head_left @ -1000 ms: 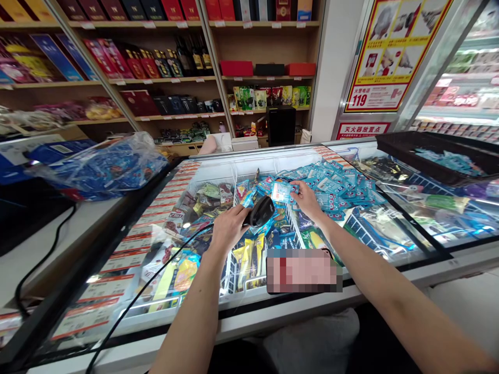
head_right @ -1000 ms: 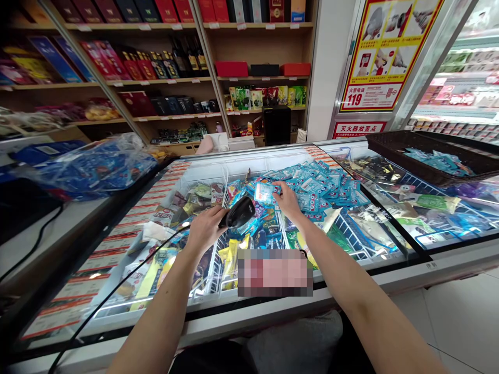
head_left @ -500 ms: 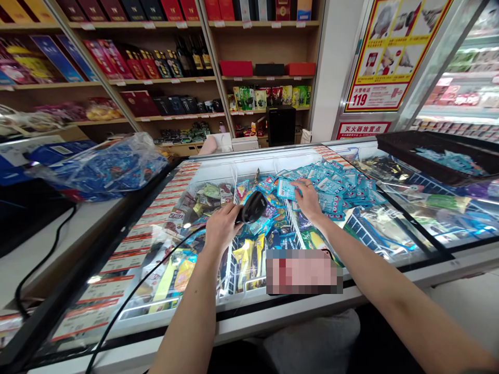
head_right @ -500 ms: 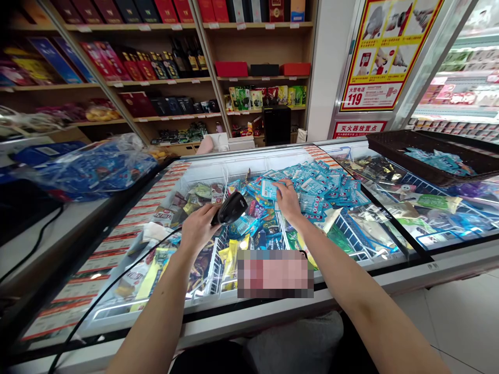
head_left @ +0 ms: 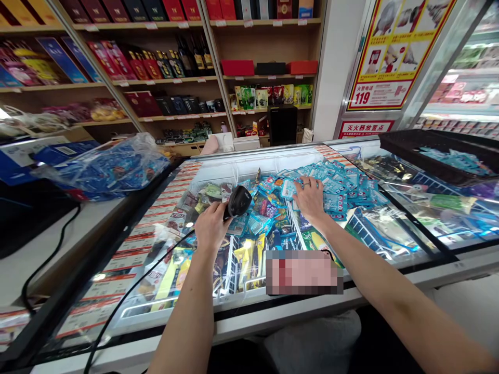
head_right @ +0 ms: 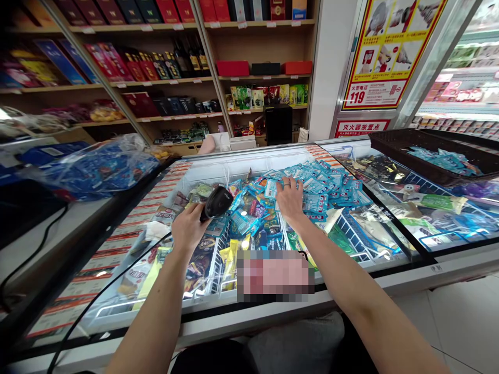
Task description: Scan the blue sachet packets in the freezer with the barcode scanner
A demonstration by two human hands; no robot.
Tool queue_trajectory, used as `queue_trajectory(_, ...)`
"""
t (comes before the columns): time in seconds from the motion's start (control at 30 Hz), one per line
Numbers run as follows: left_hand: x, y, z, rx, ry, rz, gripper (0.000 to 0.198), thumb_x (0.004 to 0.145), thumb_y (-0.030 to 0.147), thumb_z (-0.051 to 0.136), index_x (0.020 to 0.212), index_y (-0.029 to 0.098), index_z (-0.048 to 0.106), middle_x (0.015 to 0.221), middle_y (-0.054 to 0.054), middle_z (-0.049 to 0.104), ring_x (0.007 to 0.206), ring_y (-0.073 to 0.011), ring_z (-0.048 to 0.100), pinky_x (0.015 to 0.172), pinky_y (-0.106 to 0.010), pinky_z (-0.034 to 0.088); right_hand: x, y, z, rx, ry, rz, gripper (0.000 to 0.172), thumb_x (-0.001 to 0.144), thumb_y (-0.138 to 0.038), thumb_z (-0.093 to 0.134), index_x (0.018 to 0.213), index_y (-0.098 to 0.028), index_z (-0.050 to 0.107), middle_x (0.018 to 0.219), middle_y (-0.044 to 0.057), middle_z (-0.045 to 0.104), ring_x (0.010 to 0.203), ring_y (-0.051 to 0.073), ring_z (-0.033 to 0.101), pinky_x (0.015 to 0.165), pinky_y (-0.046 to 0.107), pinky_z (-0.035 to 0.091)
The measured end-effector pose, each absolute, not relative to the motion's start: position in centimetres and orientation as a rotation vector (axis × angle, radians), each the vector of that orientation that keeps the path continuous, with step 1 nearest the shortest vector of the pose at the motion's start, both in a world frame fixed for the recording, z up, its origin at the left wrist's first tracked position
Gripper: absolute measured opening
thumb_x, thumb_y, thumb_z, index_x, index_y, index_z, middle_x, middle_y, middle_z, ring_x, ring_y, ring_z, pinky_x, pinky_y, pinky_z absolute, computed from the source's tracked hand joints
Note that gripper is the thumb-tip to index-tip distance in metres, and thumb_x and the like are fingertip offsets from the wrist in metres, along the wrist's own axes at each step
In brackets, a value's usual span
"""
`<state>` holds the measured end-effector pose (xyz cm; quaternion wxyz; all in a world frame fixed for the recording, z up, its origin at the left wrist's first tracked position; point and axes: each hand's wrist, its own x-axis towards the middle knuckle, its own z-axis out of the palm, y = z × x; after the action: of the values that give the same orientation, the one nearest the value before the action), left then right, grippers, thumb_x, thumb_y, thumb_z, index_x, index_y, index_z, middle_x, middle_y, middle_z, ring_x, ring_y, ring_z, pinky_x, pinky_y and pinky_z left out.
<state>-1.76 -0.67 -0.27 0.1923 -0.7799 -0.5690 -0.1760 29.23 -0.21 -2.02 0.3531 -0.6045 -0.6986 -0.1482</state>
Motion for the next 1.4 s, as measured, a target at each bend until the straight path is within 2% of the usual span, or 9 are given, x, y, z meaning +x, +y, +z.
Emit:
queue_trajectory(0.1, -1.9, -0.7, -0.2, -2.124, -1.683, -0.514, 0.035, 0.083, 0.036, 0.05, 0.114, 0.022, 0.054, 0.103, -0.008, 0.06, 0.092, -0.0255, 0.058, 0.07, -0.033, 0.042, 28.8, -0.5, -1.7, -1.484, -1.919, -0.373, 0.034, 0.088, -0.02, 0.046, 0.12, -0.021, 0.056, 0.131, 0.013, 0.048, 0.123, 0.031, 0.034, 0.105, 0.056, 0.016)
queue_trajectory(0.3, -3.2, -0.6, -0.1, -1.894, -1.905, -0.661, 0.038, 0.082, 0.04, 0.048, 0.115, 0.021, 0.055, 0.101, -0.011, 0.061, 0.093, -0.0286, 0.058, 0.07, -0.036, 0.042, 26.8, -1.3, -1.8, -1.148, -2.296, -0.117, 0.037, 0.093, -0.028, 0.042, 0.129, -0.025, 0.049, 0.121, 0.007, 0.058, 0.116, 0.023, 0.046, 0.101, 0.044, 0.033)
queue_trajectory(0.43, -4.3, -0.5, -0.2, -1.728, -2.005, -0.754, 0.039, 0.083, 0.042, 0.046, 0.114, 0.02, 0.056, 0.102, -0.012, 0.061, 0.09, -0.0287, 0.058, 0.069, -0.037, 0.042, 25.3, -1.6, -1.6, -0.87, -2.514, 0.055, 0.047, 0.093, -0.035, 0.043, 0.139, -0.028, 0.035, 0.136, 0.003, 0.048, 0.123, 0.019, 0.043, 0.102, 0.04, 0.036)
queue_trajectory(0.67, -4.5, -0.5, -0.4, -1.739, -1.985, -0.703, 0.037, 0.081, 0.041, 0.049, 0.112, 0.022, 0.057, 0.1, -0.012, 0.062, 0.088, -0.0286, 0.058, 0.068, -0.037, 0.041, 23.4, -1.4, -1.4, -0.771, -2.69, 0.105, 0.057, 0.093, -0.042, 0.043, 0.144, -0.036, 0.018, 0.148, -0.003, 0.032, 0.131, 0.019, 0.034, 0.107, 0.043, 0.027)
queue_trajectory(0.8, -4.4, -0.3, -0.5, -1.789, -1.971, -0.644, 0.037, 0.082, 0.041, 0.048, 0.112, 0.022, 0.057, 0.1, -0.012, 0.061, 0.087, -0.0285, 0.058, 0.067, -0.037, 0.041, 22.7, -1.1, -1.9, -0.76, -2.678, 0.028, 0.056, 0.088, -0.05, 0.049, 0.14, -0.038, 0.031, 0.144, -0.004, 0.038, 0.13, 0.024, 0.034, 0.107, 0.047, 0.026)
queue_trajectory(1.0, -4.1, -0.2, -0.4, -1.895, -1.926, -0.596, 0.036, 0.082, 0.038, 0.048, 0.114, 0.021, 0.057, 0.101, -0.012, 0.06, 0.095, -0.0296, 0.056, 0.072, -0.037, 0.041, 23.2, -0.7, -1.8, -0.833, -2.58, -0.103, 0.035, 0.09, -0.048, 0.046, 0.118, -0.029, 0.059, 0.119, 0.003, 0.06, 0.117, 0.024, 0.044, 0.098, 0.046, 0.032)
queue_trajectory(1.17, -3.5, -0.5, -0.3, -1.967, -1.867, -0.532, 0.034, 0.083, 0.037, 0.047, 0.113, 0.022, 0.057, 0.102, -0.011, 0.061, 0.092, -0.0282, 0.057, 0.071, -0.036, 0.041, 24.7, -0.5, -2.2, -0.994, -2.439, -0.089, 0.028, 0.092, -0.041, 0.045, 0.096, -0.023, 0.066, 0.096, 0.007, 0.062, 0.103, 0.022, 0.049, 0.091, 0.041, 0.038)
queue_trajectory(1.3, -3.2, -0.5, -0.2, -2.035, -1.794, -0.459, 0.035, 0.083, 0.038, 0.049, 0.113, 0.023, 0.056, 0.101, -0.01, 0.061, 0.09, -0.0265, 0.058, 0.071, -0.035, 0.042, 25.3, -0.3, -2.9, -1.086, -2.306, -0.093, 0.026, 0.092, -0.039, 0.045, 0.093, -0.023, 0.065, 0.114, 0.008, 0.057, 0.112, 0.023, 0.046, 0.095, 0.042, 0.037)
queue_trajectory(1.4, -3.1, -0.5, -0.2, -2.088, -1.733, -0.431, 0.034, 0.083, 0.037, 0.05, 0.113, 0.023, 0.056, 0.102, -0.009, 0.06, 0.091, -0.0254, 0.058, 0.07, -0.034, 0.042, 25.5, -0.1, -3.3, -1.204, -2.222, -0.1, 0.037, 0.088, -0.047, 0.049, 0.114, -0.022, 0.057, 0.128, 0.011, 0.05, 0.12, 0.027, 0.04, 0.098, 0.044, 0.035)
